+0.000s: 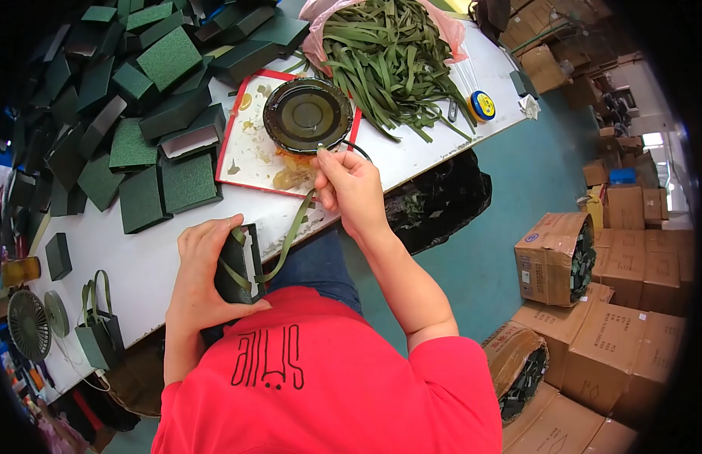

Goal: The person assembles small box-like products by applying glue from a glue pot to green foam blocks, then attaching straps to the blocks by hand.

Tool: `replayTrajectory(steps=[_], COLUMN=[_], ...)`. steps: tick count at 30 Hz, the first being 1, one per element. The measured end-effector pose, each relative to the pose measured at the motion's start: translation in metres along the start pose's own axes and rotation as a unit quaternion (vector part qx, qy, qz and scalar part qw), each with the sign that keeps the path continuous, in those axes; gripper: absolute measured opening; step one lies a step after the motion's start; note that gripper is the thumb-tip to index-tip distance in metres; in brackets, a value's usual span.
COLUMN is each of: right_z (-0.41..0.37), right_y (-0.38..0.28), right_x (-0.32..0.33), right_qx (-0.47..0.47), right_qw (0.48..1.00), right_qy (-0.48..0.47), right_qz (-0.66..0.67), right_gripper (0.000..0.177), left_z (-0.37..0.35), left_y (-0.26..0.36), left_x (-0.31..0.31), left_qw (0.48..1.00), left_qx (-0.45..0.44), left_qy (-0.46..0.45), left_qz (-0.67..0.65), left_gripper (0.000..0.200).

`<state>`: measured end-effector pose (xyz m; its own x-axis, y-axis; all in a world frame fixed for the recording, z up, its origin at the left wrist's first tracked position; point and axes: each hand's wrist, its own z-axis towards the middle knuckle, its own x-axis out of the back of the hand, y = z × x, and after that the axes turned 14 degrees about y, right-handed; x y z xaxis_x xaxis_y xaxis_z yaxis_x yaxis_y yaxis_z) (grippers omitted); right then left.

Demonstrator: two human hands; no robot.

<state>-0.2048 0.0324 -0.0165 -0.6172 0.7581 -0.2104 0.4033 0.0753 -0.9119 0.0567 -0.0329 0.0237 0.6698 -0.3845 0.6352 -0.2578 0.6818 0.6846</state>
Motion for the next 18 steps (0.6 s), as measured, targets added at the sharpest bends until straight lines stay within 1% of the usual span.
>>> replayTrajectory(steps=[5, 8, 11, 12, 14, 15, 18], right_z=[0.002, 0.0, -0.017, -0.025, -0.042, -0.05, -0.064], right_y=[0.0, 0.0, -0.004, -0.006, -0.013, -0.017, -0.024], right_x=[0.002, 0.004, 0.004, 0.003, 0.001, -0.001, -0.01], right_qx=[-0.022, -0.019, -0.004, -0.001, -0.002, -0.029, -0.103], right_qw=[1.0, 1.0, 1.0, 0.999, 0.994, 0.987, 0.949], right_qy=[-0.003, 0.008, -0.002, -0.031, -0.095, -0.128, -0.247], right_qz=[0.01, 0.017, 0.011, -0.011, -0.054, -0.096, -0.166], right_gripper=[0.021, 0.021, 0.02, 0.019, 0.019, 0.017, 0.016], left_z=[-0.002, -0.002, -0.002, -0.002, -0.001, -0.001, -0.001], left_y=[-0.002, -0.004, -0.005, -0.006, -0.011, -0.013, -0.018], left_x=[-0.002, -0.001, 0.002, 0.005, 0.007, 0.009, 0.005], left_qw=[1.0, 1.0, 1.0, 1.0, 0.999, 0.999, 0.993], left_qx=[-0.002, 0.0, 0.002, 0.006, -0.019, -0.029, -0.007], left_qy=[0.006, 0.011, 0.012, 0.009, 0.01, 0.009, 0.019], left_qz=[0.01, 0.009, 0.006, 0.007, -0.026, -0.042, -0.116], left_gripper=[0.112, 0.112, 0.115, 0.116, 0.121, 0.123, 0.108])
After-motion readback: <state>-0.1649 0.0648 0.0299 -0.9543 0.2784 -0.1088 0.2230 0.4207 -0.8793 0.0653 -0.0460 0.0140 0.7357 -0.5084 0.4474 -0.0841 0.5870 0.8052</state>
